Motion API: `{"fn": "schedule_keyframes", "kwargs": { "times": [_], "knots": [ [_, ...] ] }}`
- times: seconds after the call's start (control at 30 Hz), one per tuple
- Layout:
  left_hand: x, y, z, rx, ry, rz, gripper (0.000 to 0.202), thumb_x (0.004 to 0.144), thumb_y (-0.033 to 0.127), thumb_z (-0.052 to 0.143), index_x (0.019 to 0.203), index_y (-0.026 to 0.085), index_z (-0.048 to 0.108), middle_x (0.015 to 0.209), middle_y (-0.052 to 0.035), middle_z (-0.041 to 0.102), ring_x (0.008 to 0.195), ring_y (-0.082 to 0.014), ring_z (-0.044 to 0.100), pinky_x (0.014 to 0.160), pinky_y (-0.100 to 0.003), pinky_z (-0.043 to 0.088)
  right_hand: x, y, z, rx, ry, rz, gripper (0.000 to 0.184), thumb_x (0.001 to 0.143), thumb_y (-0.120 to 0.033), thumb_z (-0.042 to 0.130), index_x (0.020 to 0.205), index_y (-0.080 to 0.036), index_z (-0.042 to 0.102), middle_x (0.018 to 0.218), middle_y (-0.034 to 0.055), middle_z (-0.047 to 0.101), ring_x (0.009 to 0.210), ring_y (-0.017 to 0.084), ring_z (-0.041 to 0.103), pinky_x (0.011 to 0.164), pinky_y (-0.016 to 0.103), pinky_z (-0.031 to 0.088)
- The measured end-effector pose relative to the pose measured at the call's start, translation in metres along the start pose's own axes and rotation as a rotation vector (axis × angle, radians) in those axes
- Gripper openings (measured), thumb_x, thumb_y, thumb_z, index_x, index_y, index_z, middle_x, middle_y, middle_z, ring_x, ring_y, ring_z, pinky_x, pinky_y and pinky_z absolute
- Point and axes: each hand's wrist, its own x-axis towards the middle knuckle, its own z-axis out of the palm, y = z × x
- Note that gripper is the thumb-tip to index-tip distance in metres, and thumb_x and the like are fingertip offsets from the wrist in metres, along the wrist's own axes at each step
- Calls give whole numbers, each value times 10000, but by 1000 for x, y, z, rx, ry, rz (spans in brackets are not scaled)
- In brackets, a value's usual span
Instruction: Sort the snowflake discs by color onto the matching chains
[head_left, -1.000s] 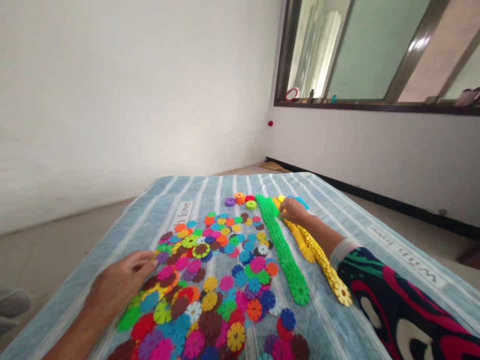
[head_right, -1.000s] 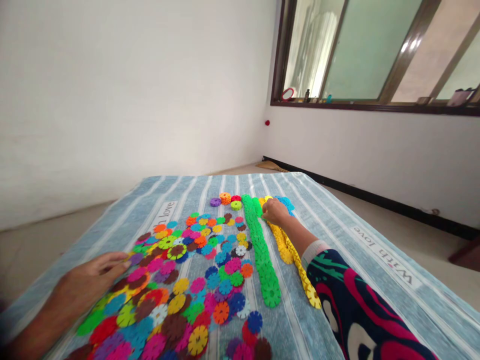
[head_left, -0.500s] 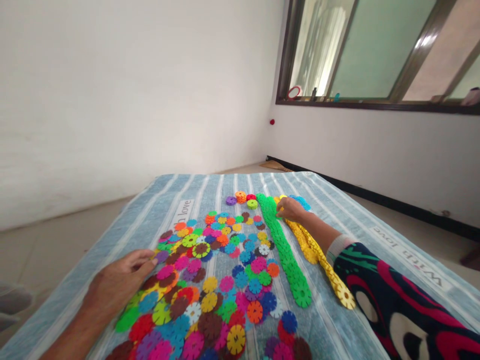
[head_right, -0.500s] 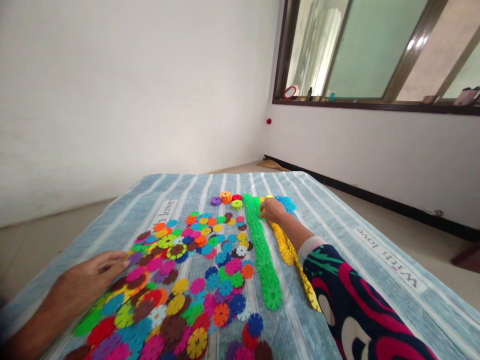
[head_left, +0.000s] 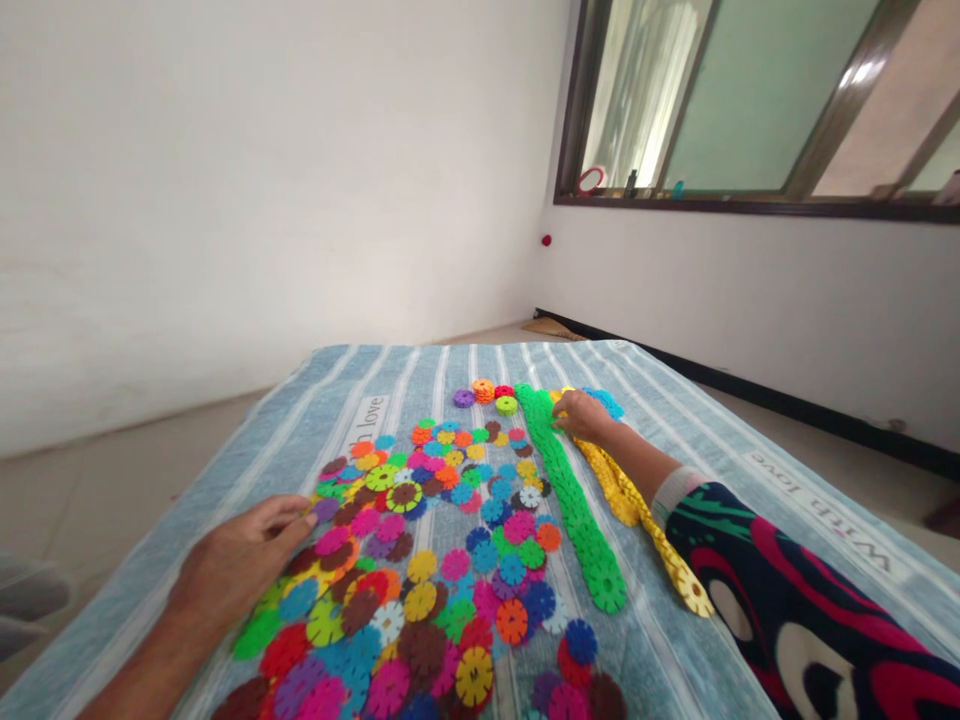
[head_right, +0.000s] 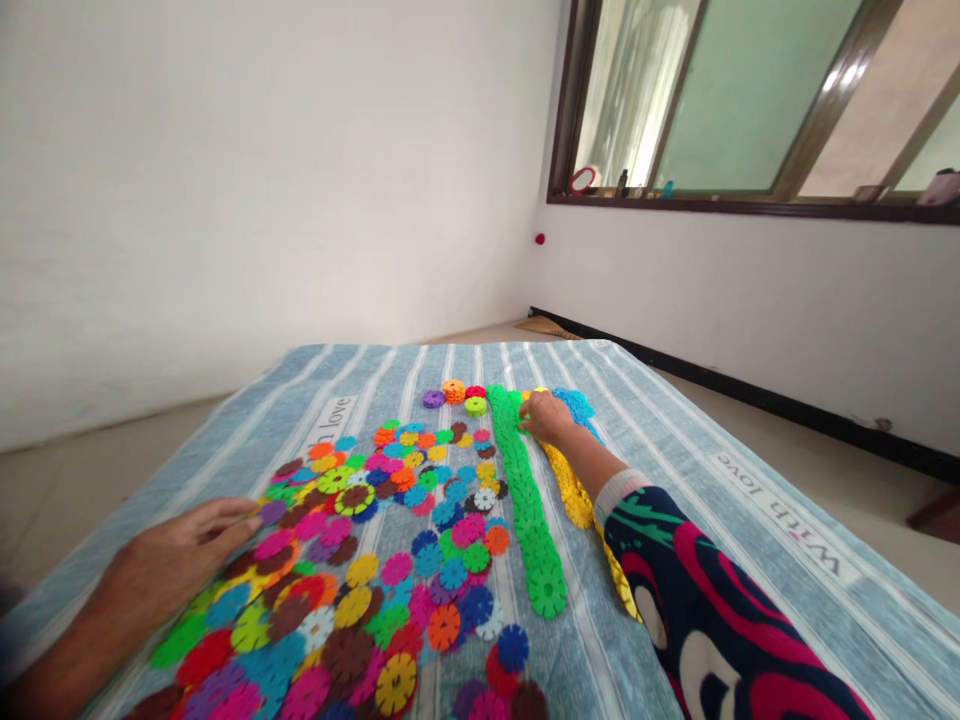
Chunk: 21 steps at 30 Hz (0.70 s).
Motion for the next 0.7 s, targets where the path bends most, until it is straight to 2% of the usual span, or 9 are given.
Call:
{"fn": "schedule_keyframes", "kwargs": {
  "times": [0.23,0.47,0.7],
  "knots": [
    [0,-2,2,-16,-3,-16,464,529,596,447,806,286,651,781,32,754,816,-244,688,717,-292,477,-9,3,-5,-38,67,-6,208,857,-208,610,1041,-211,708,1112,96,652,1104,233,547,908,314,408],
    [-1,0,0,42,-34,-9,502,547,608,396,837,278,640,844,4,757,870,-257,679,773,-321,463,-25,1,-8,-37,99,-10,185,863,-181,564,973,-187,713,1049,95,680,1047,225,583,847,284,416],
    [-1,0,0,52,-40,5,508,575,600,416,880,266,648,850,14,756,839,-249,681,742,-301,470,-43,-5,-16,-44,136,-11,229,903,-199,485,933,-178,711,999,89,685,1006,208,591,808,256,399]
  ]
}}
